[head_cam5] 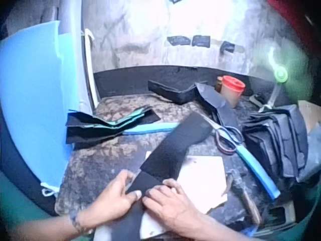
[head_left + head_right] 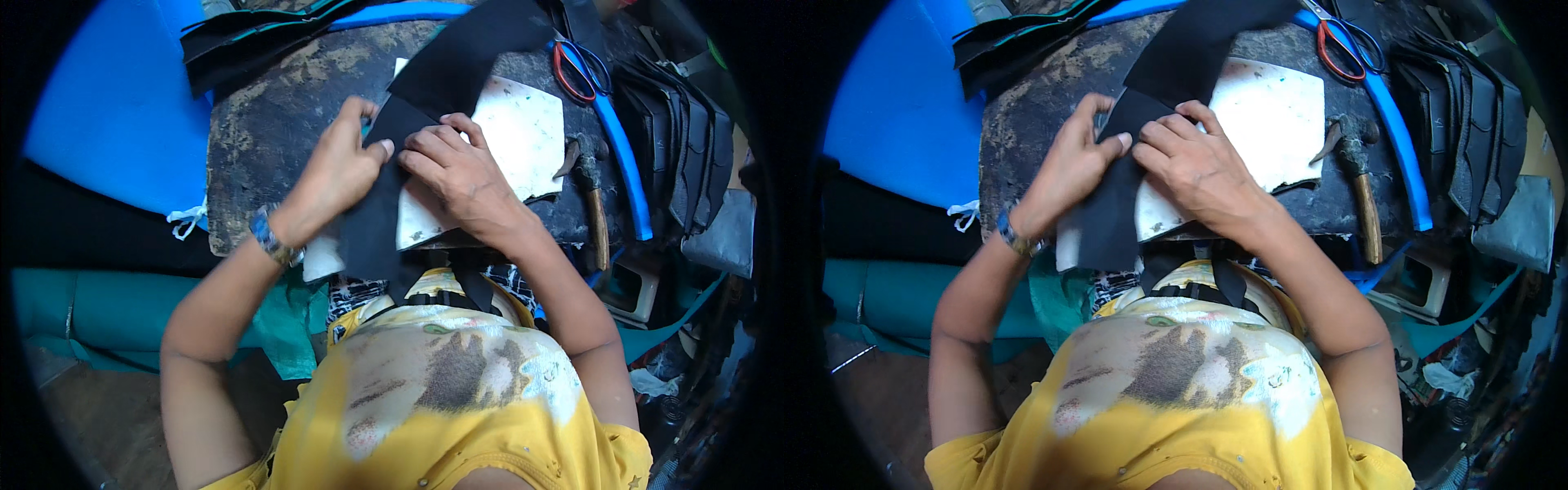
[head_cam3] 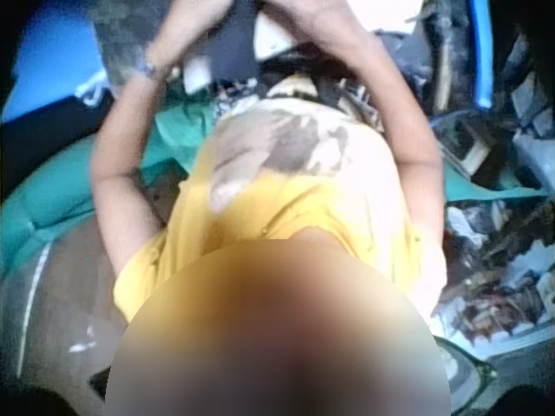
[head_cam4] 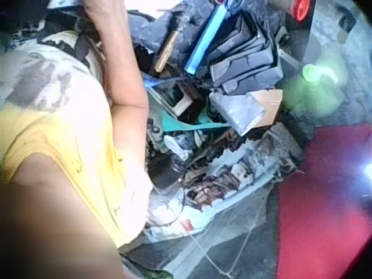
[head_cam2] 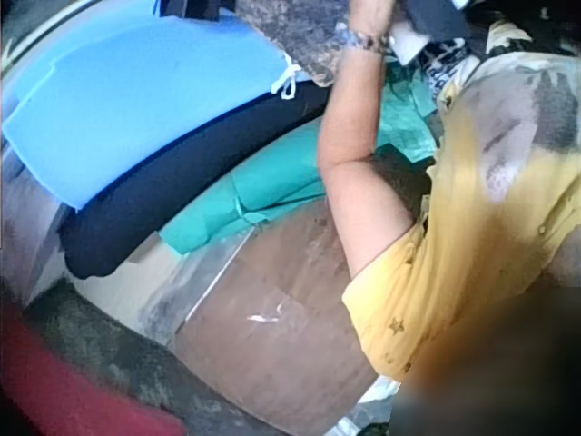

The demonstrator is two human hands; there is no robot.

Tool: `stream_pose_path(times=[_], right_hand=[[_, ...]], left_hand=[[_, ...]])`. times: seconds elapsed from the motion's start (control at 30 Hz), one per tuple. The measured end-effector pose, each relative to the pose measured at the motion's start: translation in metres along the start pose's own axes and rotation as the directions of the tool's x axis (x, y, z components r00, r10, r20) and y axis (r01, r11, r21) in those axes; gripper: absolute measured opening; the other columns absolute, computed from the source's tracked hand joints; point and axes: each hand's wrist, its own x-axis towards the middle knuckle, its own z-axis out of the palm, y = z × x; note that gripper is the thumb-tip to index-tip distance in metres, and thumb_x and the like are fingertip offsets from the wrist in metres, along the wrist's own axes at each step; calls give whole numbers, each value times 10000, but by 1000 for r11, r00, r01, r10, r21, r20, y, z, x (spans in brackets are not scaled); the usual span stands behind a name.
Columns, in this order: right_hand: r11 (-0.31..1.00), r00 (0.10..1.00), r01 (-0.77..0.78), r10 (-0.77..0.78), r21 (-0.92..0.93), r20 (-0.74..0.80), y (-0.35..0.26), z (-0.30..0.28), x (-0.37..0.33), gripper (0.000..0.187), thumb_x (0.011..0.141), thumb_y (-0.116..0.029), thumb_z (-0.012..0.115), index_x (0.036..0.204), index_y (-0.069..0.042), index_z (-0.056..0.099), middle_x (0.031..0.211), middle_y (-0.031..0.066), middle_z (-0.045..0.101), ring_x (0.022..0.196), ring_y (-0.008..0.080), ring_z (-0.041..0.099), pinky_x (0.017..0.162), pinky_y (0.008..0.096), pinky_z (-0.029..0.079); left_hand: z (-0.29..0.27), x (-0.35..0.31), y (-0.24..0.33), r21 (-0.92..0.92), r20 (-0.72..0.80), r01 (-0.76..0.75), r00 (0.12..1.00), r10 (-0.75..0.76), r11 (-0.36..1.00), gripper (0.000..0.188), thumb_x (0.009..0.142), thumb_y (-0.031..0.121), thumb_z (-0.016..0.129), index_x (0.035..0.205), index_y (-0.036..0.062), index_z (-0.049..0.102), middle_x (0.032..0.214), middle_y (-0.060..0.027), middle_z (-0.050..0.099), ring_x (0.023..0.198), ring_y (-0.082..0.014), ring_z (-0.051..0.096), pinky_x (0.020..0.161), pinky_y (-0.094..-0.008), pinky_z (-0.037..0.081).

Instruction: The person folds and aligns black fabric pieces on a workbench, then uses a hammer to press seams. They cut a blue plastic strip with scissors and place it on the fabric, repeating the folding and hammering process.

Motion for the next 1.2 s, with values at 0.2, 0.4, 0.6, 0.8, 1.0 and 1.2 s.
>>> stream_pose_path(times=[0.2, 0.4, 0.6, 0.8, 1.0, 1.2], right_hand=[[981, 994, 48, -65, 187, 86, 23, -11, 3, 368, 708, -9, 736, 1062, -89, 672, 1147, 68, 618, 1137, 269, 574, 1037, 417, 435], [911, 991, -77, 24, 404, 134, 48, -20, 6, 430, 669, 87, 736, 1077, -37, 681, 1213, 93, 597, 1142, 300, 576, 965, 378, 503], [939, 609, -248, 341, 237, -716, 23, -87, -25, 293, 860, 168, 476, 970, -9, 682, 957, 120, 664, 857, 181, 650, 734, 293, 532], [854, 873, -351, 446, 384, -196, -17, -37, -48, 261, 778, 88, 620, 1025, 39, 690, 1062, 166, 650, 934, 339, 669, 820, 392, 558], [928, 923, -342, 361, 147, -132, -3, -8, -50, 377, 822, -42, 665, 1198, -10, 661, 1113, 165, 560, 999, 329, 553, 908, 429, 486], [925, 913, -377, 380, 47, -147, -5, -8, -43, 360, 843, -52, 668, 1201, -17, 660, 1081, 157, 534, 958, 321, 537, 868, 430, 482]], left_hand=[[-23, -24, 0, 412, -70, -691, 626, 777, 594, 450, 803, -70, 578, 1240, 20, 633, 1165, -166, 643, 1062, -318, 649, 957, -436, 520], [-3, -12, -6, 506, 294, -742, 628, 721, 440, 536, 694, 140, 696, 1183, -67, 625, 968, -148, 588, 913, -294, 603, 925, -411, 482], [38, -17, 10, 648, 108, -521, 784, 611, 555, 488, 700, 146, 773, 1119, -76, 656, 974, -136, 570, 883, -294, 589, 789, -374, 522], [51, -6, 21, 544, 28, -548, 769, 639, 635, 354, 753, 112, 754, 1069, -33, 687, 1008, -146, 598, 918, -322, 607, 782, -430, 530], [38, 20, 34, 263, 22, -508, 853, 522, 820, 334, 941, 201, 614, 729, -56, 641, 818, -208, 622, 799, -354, 604, 751, -445, 504], [25, 19, 33, 54, 139, -293, 949, 284, 955, 404, 993, 264, 577, 808, -88, 646, 748, -224, 609, 727, -359, 584, 699, -441, 459]])
